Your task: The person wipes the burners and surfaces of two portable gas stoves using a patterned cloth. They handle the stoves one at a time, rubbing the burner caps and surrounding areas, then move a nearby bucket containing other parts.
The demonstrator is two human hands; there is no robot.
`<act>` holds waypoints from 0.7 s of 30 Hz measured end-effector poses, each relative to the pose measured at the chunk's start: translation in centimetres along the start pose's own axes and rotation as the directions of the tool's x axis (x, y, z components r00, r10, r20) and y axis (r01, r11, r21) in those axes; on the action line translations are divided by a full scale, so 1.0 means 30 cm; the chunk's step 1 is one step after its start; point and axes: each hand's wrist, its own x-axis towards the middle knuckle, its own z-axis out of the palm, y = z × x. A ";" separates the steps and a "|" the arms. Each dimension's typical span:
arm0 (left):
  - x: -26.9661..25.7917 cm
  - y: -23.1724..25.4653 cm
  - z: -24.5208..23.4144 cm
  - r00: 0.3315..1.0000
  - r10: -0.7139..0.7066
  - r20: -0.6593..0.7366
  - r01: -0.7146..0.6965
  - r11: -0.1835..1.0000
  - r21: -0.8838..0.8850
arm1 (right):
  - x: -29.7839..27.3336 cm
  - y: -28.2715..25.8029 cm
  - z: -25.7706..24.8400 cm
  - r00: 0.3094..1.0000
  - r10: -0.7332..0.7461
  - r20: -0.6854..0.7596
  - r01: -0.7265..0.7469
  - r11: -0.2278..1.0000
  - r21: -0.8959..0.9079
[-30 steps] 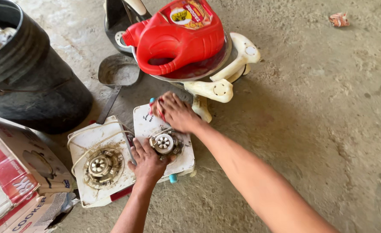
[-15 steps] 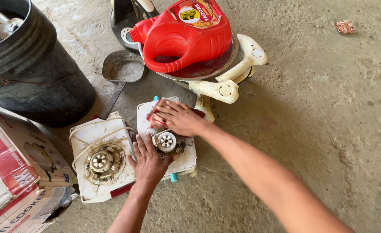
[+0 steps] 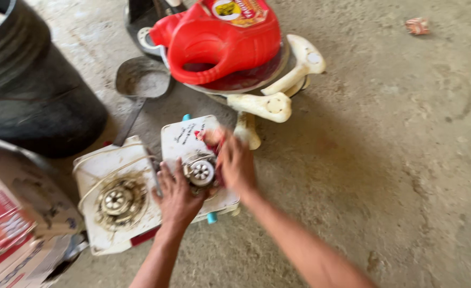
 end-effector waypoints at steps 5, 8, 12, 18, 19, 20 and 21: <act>-0.013 0.011 -0.023 0.998 0.039 -0.056 -0.038 0.999 0.013 | -0.175 0.035 0.102 0.733 -0.643 -0.221 0.427 0.688 -0.587; -0.020 0.030 -0.038 0.998 0.011 -0.060 -0.011 1.000 -0.004 | -0.170 0.045 0.112 0.734 -0.657 -0.170 0.471 0.674 -0.569; 0.018 0.043 -0.024 0.994 0.025 -0.109 -0.029 0.999 -0.036 | -0.077 0.105 0.105 0.676 -0.721 -0.152 0.535 0.622 -0.571; -0.002 -0.029 -0.020 0.982 0.096 -0.164 -0.136 0.958 -0.253 | 0.103 0.195 -0.020 0.661 -0.744 -0.099 0.614 0.611 -0.499; -0.017 -0.044 -0.021 0.983 0.079 -0.165 -0.122 0.955 -0.272 | 0.082 0.214 -0.038 0.678 -0.725 -0.121 0.603 0.644 -0.471; -0.035 -0.058 -0.024 0.998 0.034 -0.058 -0.052 0.942 -0.332 | 0.064 0.228 -0.045 0.694 -0.706 -0.139 0.595 0.671 -0.442; -0.055 -0.074 -0.029 0.999 -0.003 0.052 0.023 0.923 -0.383 | 0.025 0.242 -0.030 0.695 -0.705 -0.144 0.559 0.655 -0.508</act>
